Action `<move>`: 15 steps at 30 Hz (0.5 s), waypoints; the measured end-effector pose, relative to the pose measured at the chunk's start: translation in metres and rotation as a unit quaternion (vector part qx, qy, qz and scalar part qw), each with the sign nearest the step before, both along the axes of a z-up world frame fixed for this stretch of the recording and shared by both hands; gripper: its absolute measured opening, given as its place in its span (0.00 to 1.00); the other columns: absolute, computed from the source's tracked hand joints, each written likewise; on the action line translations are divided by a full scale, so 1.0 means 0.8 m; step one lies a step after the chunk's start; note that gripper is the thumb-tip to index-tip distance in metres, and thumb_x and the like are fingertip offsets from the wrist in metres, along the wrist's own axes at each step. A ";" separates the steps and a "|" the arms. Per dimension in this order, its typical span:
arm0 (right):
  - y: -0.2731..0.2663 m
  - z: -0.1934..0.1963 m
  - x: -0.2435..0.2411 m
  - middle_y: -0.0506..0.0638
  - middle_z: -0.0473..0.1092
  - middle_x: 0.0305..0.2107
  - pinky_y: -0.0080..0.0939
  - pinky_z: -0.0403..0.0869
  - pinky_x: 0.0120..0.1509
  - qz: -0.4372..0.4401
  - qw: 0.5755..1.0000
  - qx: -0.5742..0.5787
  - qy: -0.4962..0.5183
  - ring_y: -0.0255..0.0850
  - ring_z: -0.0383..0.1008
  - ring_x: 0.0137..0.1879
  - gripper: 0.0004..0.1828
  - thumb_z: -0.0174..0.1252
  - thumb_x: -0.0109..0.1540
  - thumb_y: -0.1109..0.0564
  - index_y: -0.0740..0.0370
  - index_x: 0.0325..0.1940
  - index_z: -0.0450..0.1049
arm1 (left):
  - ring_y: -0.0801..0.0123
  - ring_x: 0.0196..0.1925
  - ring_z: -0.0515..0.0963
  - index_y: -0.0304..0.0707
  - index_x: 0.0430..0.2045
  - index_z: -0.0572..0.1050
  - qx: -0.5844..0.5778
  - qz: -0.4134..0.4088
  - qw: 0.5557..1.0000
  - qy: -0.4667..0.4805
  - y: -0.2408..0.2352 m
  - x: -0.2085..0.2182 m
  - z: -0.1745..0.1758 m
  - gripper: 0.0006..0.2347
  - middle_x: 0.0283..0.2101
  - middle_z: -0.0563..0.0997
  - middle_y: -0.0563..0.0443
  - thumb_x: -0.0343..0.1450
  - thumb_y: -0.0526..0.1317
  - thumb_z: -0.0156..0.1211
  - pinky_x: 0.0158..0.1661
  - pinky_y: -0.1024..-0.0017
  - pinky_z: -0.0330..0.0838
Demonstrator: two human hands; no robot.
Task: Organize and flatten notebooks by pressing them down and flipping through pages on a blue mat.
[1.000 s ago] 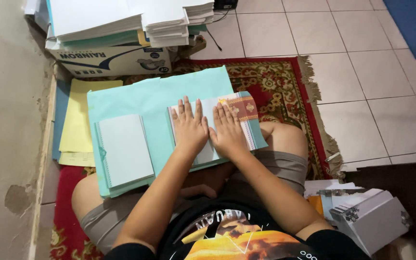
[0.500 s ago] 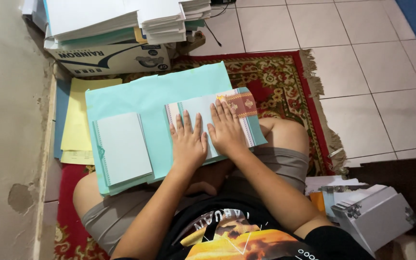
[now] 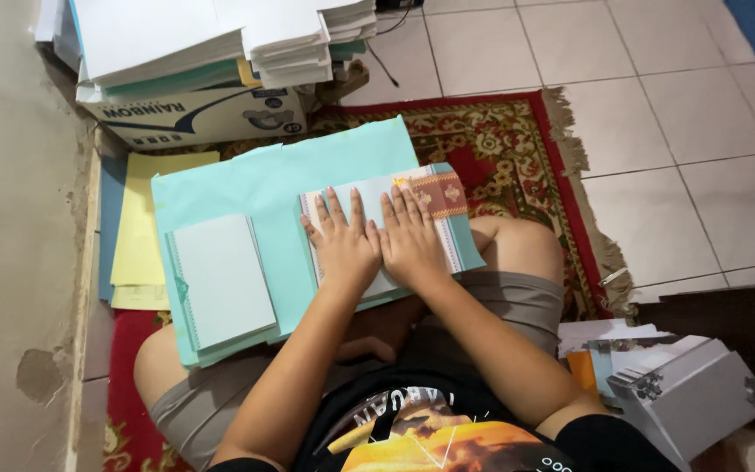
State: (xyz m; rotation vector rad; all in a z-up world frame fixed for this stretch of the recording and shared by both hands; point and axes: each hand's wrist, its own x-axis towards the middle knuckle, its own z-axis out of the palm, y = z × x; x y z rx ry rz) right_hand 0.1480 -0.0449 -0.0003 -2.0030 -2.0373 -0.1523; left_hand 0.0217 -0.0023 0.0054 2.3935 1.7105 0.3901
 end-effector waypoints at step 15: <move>0.024 0.003 0.020 0.61 0.53 0.74 0.53 0.46 0.81 0.112 0.992 -0.038 -0.032 0.52 0.52 0.79 0.36 0.41 0.68 0.45 0.64 0.77 0.54 | 0.38 0.76 0.53 0.38 0.70 0.60 0.082 0.002 0.996 -0.025 -0.003 -0.006 -0.008 0.28 0.73 0.57 0.30 0.73 0.48 0.43 0.69 0.39 0.38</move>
